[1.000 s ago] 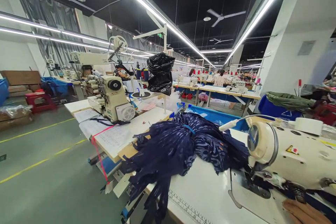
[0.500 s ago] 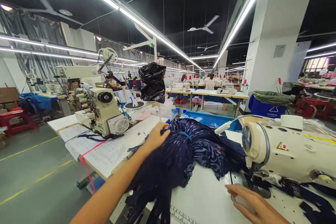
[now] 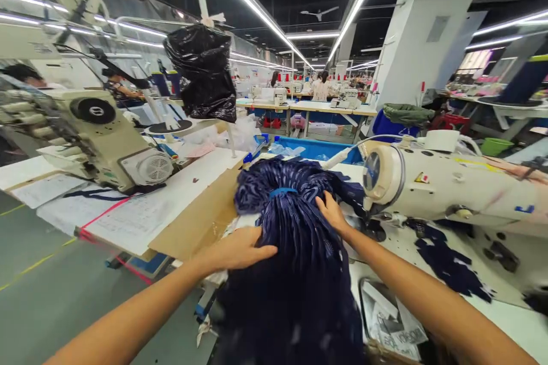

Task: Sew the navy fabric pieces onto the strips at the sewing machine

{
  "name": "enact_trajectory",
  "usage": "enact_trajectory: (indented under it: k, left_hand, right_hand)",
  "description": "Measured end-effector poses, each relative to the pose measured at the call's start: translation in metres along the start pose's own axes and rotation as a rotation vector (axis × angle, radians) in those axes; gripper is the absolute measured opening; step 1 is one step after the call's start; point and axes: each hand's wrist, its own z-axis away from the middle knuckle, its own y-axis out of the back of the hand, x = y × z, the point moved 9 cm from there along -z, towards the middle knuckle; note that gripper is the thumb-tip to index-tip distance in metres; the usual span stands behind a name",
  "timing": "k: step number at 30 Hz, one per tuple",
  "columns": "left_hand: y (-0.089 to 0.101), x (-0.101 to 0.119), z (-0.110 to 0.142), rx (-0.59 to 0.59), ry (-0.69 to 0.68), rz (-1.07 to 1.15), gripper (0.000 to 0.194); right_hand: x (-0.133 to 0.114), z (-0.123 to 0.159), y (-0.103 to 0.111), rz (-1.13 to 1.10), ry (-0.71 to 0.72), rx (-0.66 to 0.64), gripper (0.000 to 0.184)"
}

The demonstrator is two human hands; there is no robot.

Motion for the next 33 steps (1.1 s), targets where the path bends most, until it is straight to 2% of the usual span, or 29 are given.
enact_trajectory:
  k: [1,3,5,7,9,11,12,13,15,16,18,20,23,26,29,33]
  left_hand:
    - [-0.005,0.010,0.003,-0.034,-0.069,0.026,0.037]
    - [-0.006,0.015,0.003,-0.047,-0.122,0.014,0.037]
    - [0.004,0.006,-0.001,0.032,-0.040,-0.149,0.040]
    - [0.028,0.004,0.000,0.230,0.050,-0.420,0.044]
    - [0.055,0.028,0.011,0.534,0.005,-0.631,0.046]
    - [0.065,0.067,0.025,0.803,-0.204,-0.651,0.043]
    - [0.062,0.085,0.029,0.873,-0.329,-0.610,0.041]
    - [0.055,0.101,0.029,0.896,-0.438,-0.559,0.039]
    - [0.033,0.124,0.013,0.843,-0.574,-0.504,0.039]
    - [0.022,0.131,0.000,0.807,-0.597,-0.492,0.040]
    - [0.004,0.137,-0.031,0.721,-0.625,-0.479,0.037]
    - [-0.003,0.135,-0.062,0.651,-0.636,-0.463,0.034]
    - [0.004,0.128,-0.101,0.539,-0.661,-0.437,0.035]
    - [0.015,0.118,-0.125,0.441,-0.638,-0.446,0.038]
    - [0.021,0.112,-0.132,0.419,-0.583,-0.458,0.038]
    - [0.020,0.108,-0.128,0.416,-0.538,-0.476,0.037]
  right_hand:
    - [0.001,-0.003,0.002,-0.006,-0.023,0.001,0.050]
    - [0.001,-0.004,0.007,-0.028,-0.059,0.001,0.047]
    - [0.002,-0.002,0.014,-0.058,-0.084,-0.001,0.045]
    - [0.004,0.003,0.022,-0.097,-0.106,-0.006,0.043]
    - [0.006,0.010,0.031,-0.147,-0.132,-0.016,0.040]
    - [0.011,0.018,0.037,-0.206,-0.168,-0.024,0.040]
    - [0.014,0.023,0.040,-0.239,-0.191,-0.025,0.041]
    - [0.017,0.028,0.041,-0.272,-0.216,-0.024,0.043]
    - [0.023,0.044,0.043,-0.338,-0.264,-0.012,0.044]
    - [0.026,0.053,0.043,-0.400,-0.297,0.006,0.043]
    - [0.031,0.077,0.042,-0.608,-0.381,0.056,0.038]
    - [0.033,0.102,0.035,-0.874,-0.478,0.088,0.033]
    - [0.022,0.131,0.021,-1.115,-0.572,-0.001,0.034]
    - [0.014,0.142,0.018,-1.176,-0.615,-0.061,0.034]
    - [0.023,0.140,0.024,-1.144,-0.649,0.009,0.033]
    - [0.028,0.134,0.024,-1.105,-0.591,-0.028,0.042]
